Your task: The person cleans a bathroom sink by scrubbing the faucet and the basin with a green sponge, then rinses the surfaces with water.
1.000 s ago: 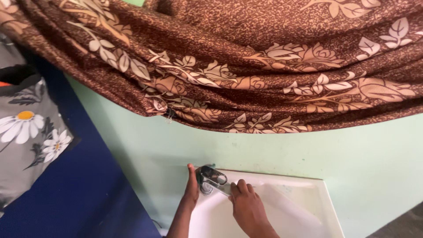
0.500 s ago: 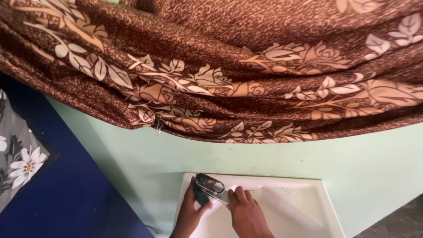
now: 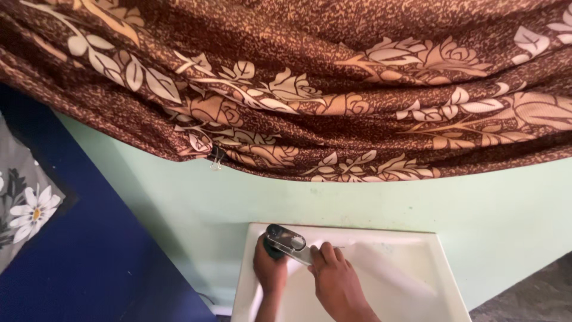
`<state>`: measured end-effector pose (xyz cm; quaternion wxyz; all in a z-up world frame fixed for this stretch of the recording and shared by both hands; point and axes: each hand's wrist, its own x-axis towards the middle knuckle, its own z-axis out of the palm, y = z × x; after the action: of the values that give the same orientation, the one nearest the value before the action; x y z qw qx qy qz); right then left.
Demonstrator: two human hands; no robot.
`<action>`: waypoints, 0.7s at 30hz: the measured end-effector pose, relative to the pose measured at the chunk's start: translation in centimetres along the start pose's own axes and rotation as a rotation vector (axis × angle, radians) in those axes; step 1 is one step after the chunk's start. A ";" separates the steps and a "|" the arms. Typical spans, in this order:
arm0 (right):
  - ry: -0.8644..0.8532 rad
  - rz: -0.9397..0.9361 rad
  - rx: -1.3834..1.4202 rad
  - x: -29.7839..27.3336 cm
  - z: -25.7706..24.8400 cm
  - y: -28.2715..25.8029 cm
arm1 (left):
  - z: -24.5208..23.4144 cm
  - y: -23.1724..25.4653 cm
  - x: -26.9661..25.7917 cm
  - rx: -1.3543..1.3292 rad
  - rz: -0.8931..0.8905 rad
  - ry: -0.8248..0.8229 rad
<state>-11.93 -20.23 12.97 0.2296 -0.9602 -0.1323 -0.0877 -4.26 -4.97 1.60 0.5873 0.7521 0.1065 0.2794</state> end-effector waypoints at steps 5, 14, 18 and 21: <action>0.037 -0.019 -0.013 -0.1 0.6 0.2 | 2.0 1.7 -0.6 0.055 -0.064 0.202; 0.001 -0.007 -0.015 -0.1 0.0 -0.1 | -2.7 0.3 4.8 0.127 -0.043 -0.425; 0.021 -0.007 -0.039 -0.2 0.3 -0.4 | 2.0 0.1 0.2 -0.045 -0.040 0.156; 0.036 -0.021 -0.031 -0.2 0.6 -0.1 | 2.7 0.2 0.1 -0.010 -0.086 0.230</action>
<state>-12.06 -19.95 12.47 0.2160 -0.9606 -0.1369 -0.1092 -2.70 -7.22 1.38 0.5865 0.7069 0.2036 0.3390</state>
